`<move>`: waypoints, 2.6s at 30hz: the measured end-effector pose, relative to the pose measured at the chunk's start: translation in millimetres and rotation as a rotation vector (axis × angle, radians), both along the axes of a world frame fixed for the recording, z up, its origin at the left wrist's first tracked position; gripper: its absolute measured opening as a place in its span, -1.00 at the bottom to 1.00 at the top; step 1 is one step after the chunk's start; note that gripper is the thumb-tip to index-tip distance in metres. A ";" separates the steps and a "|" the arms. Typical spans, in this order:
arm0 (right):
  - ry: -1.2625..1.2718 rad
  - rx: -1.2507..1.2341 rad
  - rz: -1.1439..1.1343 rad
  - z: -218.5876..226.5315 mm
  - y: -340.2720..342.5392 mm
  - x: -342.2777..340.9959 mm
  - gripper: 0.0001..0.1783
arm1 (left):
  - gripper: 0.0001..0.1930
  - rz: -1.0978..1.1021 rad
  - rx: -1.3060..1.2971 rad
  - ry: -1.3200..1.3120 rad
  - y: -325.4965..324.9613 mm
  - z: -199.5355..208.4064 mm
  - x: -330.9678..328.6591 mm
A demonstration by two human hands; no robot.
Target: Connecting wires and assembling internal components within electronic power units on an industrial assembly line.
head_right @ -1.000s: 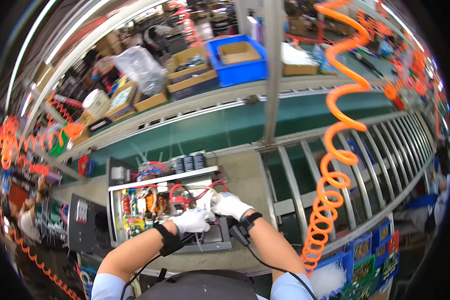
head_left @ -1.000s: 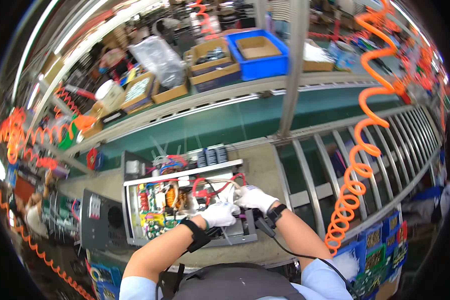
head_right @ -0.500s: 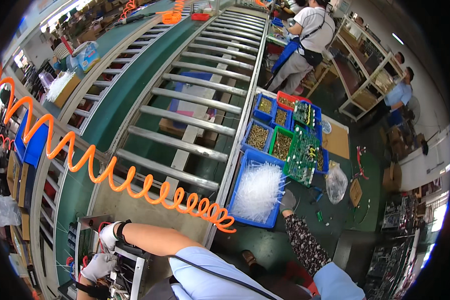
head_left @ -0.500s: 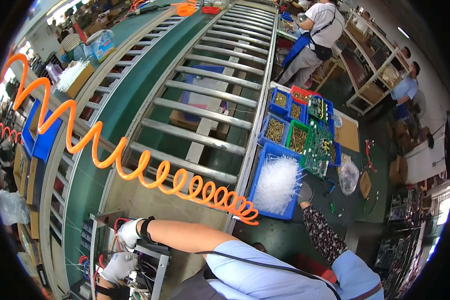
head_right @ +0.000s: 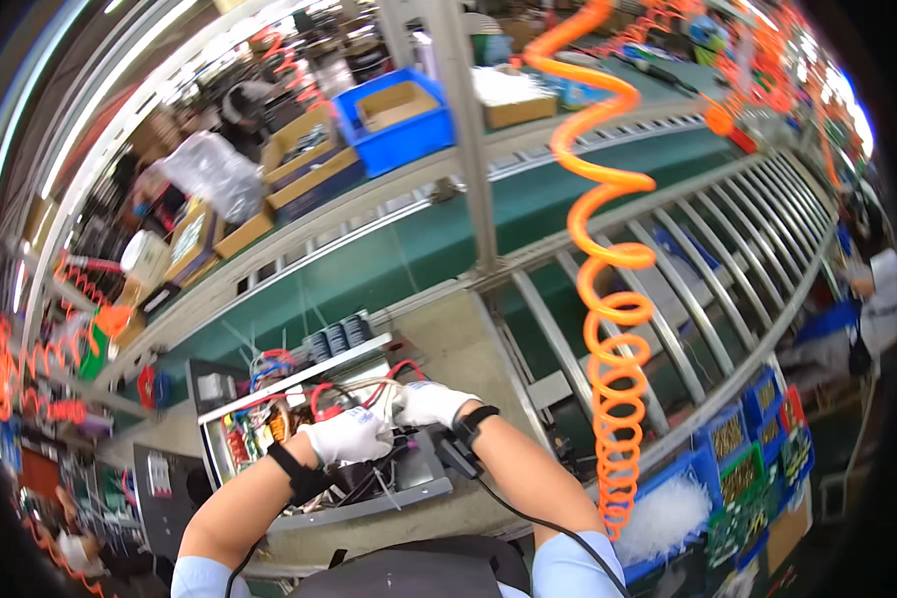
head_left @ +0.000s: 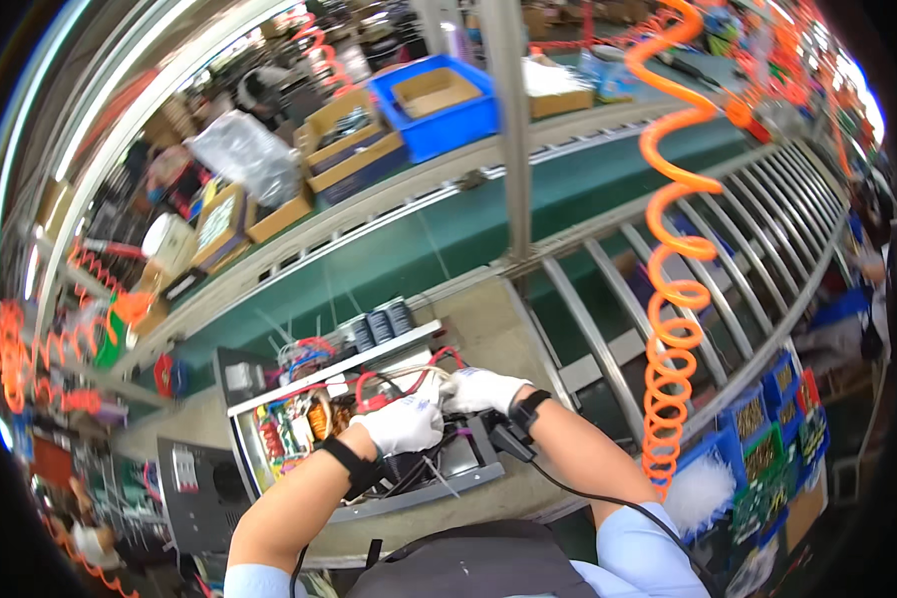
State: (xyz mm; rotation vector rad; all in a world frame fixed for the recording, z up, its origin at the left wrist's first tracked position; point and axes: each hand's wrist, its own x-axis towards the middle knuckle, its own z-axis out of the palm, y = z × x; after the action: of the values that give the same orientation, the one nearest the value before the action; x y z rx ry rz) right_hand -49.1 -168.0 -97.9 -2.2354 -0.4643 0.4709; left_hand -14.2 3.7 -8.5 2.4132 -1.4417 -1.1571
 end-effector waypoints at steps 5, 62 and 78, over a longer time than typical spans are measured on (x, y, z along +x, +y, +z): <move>0.174 0.011 -0.042 17.7 -4.3 1.1 -0.72 | -0.89 0.051 -0.121 -0.019 10.8 -7.4 -4.3; 0.657 0.582 -0.170 9.6 -38.1 -12.0 -0.70 | -0.20 0.913 -0.513 -0.053 -2.6 -38.6 -58.4; 0.517 0.384 -0.108 30.7 -31.1 -6.2 -0.77 | -0.20 0.880 -0.643 0.023 -7.9 -80.1 -51.1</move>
State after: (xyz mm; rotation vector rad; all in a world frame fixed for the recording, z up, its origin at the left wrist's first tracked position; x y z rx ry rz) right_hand -55.4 -199.2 -67.2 -1.6790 -0.1425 0.7990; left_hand -65.3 -4.2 -88.6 2.1172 -0.4674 -0.4140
